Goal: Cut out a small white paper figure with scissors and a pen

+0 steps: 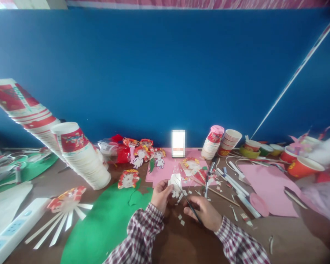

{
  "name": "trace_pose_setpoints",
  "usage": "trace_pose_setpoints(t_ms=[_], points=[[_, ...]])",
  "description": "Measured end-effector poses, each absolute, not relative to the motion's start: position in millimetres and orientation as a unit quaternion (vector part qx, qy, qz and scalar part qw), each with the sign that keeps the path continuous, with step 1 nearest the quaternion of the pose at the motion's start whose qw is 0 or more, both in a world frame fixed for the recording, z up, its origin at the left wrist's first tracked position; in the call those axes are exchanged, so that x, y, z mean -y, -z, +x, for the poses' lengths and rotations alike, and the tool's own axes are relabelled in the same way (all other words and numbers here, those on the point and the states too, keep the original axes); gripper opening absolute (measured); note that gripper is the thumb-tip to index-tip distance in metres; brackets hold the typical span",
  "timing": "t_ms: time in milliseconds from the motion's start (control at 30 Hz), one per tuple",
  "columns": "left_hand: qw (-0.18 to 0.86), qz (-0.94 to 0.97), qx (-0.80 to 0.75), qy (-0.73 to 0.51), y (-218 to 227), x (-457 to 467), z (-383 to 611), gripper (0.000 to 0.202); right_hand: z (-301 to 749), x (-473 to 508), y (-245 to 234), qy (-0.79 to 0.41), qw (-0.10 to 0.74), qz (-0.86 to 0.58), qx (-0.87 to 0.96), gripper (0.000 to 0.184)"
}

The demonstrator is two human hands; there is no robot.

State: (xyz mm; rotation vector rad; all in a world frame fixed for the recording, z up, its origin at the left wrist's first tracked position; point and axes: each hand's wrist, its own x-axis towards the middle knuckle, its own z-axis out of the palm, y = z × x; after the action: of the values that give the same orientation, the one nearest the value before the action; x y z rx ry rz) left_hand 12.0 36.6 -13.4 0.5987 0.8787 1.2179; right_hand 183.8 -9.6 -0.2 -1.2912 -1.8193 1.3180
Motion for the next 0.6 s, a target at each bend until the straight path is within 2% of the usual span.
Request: trace_pose_setpoints(t_ms=[333,600], points=[[0.691,0.283,-0.385,-0.543,13,-36,11,0.032,183,10,1,-0.493,0.28,-0.476,0.672,0.025],[0.65,0.335,-0.416,-0.541,6,-23,6,0.03,181,23,-8,-0.405,0.26,-0.512,0.712,0.025]])
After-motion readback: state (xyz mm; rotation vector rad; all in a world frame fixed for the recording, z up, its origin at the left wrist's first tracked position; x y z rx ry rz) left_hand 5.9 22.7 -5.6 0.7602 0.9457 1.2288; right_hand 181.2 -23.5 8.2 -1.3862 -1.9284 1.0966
